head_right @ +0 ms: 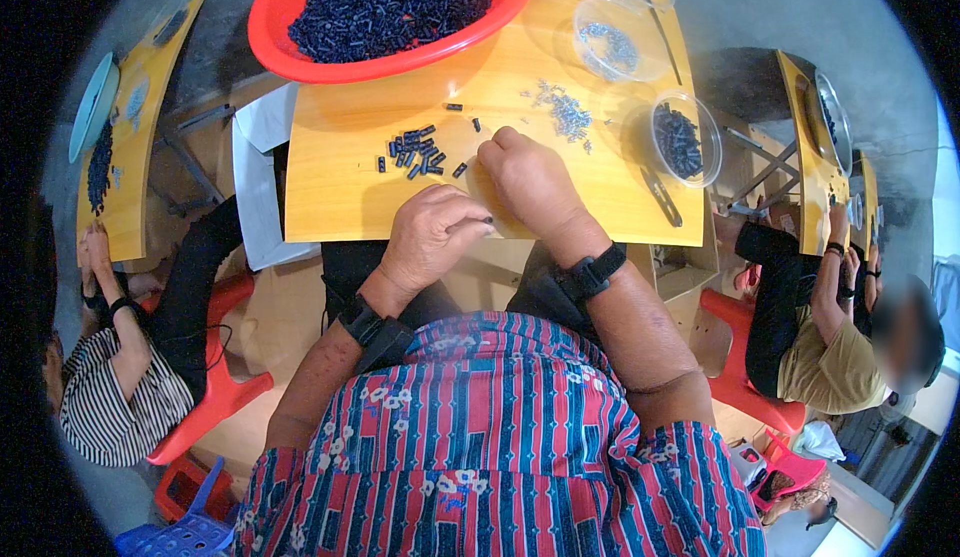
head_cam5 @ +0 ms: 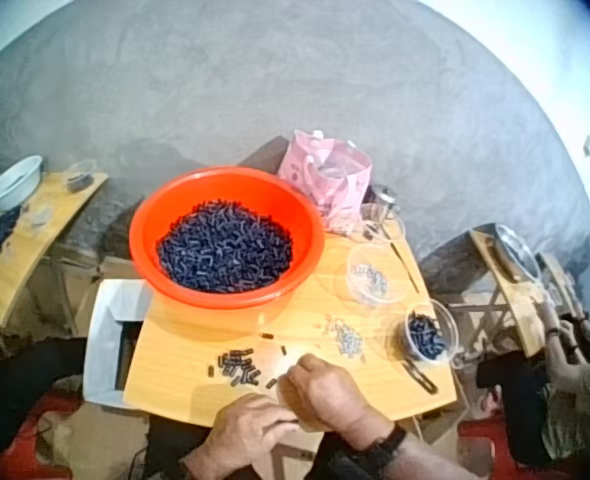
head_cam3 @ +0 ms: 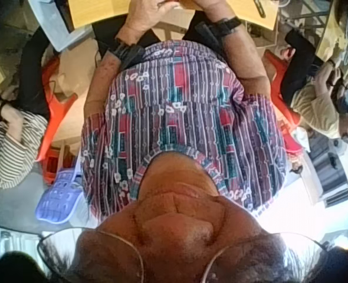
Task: Manually attaching small blue plastic caps to components at a workbench.
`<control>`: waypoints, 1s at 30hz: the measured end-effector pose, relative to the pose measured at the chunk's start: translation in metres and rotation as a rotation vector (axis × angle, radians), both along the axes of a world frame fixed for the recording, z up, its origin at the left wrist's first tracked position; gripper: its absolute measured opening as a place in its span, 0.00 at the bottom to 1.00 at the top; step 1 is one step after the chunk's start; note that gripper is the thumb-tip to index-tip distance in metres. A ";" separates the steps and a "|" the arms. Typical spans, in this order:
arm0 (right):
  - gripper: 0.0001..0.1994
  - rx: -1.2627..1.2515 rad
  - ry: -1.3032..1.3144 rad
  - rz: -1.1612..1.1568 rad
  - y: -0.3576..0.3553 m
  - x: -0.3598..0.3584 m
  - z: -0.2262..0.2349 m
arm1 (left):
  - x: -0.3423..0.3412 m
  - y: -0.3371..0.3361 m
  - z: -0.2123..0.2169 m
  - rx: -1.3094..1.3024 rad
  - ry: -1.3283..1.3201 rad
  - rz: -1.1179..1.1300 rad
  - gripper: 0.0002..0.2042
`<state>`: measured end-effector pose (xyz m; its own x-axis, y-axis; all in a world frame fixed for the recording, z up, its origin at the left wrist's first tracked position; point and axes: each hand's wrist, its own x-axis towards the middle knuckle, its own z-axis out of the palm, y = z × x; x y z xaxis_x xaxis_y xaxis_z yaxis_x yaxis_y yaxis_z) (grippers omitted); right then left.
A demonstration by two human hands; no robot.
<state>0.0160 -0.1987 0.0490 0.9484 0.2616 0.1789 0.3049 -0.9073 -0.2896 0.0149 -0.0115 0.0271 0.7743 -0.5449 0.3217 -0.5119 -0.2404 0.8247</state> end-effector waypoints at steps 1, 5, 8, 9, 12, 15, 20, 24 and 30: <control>0.05 0.000 -0.001 0.000 0.000 -0.001 0.000 | 0.000 0.000 0.000 0.004 0.004 -0.001 0.05; 0.07 -0.019 -0.034 0.000 0.005 -0.006 0.003 | 0.000 0.000 -0.001 0.014 -0.001 0.000 0.06; 0.08 0.114 -0.022 -0.049 0.008 -0.010 0.001 | 0.000 0.001 0.000 0.017 -0.009 0.002 0.05; 0.09 0.229 -0.026 -0.086 0.008 -0.011 0.000 | 0.000 0.000 0.001 -0.012 0.026 0.007 0.05; 0.11 0.568 -0.006 -0.143 -0.001 -0.018 0.003 | 0.000 -0.001 0.003 -0.056 0.083 0.015 0.05; 0.08 0.801 0.118 -0.204 -0.006 -0.023 -0.006 | 0.000 -0.001 0.002 -0.071 0.101 0.029 0.05; 0.08 1.107 0.389 -0.326 -0.013 -0.030 -0.008 | 0.000 -0.004 0.003 -0.061 0.097 0.059 0.05; 0.08 1.303 0.460 -0.436 -0.013 -0.034 0.003 | -0.001 -0.005 0.003 -0.034 0.092 0.064 0.05; 0.08 1.657 0.464 -0.451 -0.039 -0.047 -0.006 | -0.002 -0.004 0.002 -0.039 0.100 0.065 0.05</control>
